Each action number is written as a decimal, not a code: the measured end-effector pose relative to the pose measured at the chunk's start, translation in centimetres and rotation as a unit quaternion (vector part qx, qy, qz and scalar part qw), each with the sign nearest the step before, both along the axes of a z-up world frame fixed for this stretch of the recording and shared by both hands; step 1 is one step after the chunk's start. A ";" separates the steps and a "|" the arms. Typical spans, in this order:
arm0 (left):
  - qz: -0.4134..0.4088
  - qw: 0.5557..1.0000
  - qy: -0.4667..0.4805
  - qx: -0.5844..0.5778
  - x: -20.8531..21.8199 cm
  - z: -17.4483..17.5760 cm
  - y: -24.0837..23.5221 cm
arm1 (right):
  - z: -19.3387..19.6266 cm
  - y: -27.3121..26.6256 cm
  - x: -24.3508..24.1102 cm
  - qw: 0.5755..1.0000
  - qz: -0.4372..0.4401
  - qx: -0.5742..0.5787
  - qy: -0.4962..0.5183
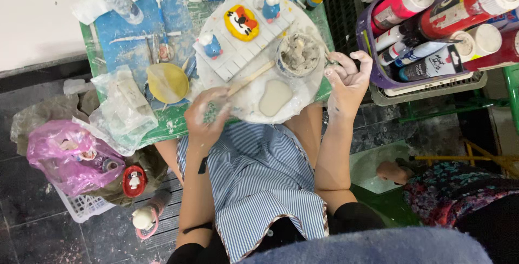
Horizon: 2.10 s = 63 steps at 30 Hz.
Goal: The person mixes clay in a container using a stick and their hands, then shapes the clay by pressing and smoothing it with their fingers.
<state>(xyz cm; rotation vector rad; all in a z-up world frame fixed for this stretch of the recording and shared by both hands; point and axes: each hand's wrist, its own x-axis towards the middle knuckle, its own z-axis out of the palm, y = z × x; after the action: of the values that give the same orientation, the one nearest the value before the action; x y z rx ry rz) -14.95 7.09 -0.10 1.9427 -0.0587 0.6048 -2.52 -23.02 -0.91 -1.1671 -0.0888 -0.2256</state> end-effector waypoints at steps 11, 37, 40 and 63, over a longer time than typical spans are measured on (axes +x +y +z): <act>0.100 0.992 -0.007 0.081 -2.8 -3.3 1.5 | -1.0 0.3 -0.4 0.997 -0.019 -0.072 0.003; 0.122 0.992 0.023 -0.017 -3.1 -4.4 1.3 | -0.1 1.7 1.4 0.972 -0.091 -0.201 -0.080; 0.126 0.989 0.017 -0.077 -2.7 -4.9 1.2 | 0.2 2.1 0.4 0.970 -0.040 -0.204 -0.127; 0.239 0.971 -0.010 -0.011 -2.1 -5.2 0.9 | 0.7 -0.6 -0.5 0.991 0.062 -0.021 -0.119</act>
<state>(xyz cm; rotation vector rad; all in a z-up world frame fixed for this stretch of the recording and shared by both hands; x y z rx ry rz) -17.02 7.95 -5.27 1.9360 0.4142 0.9352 -2.97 -23.67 -0.23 -1.1685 -0.3774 -0.2531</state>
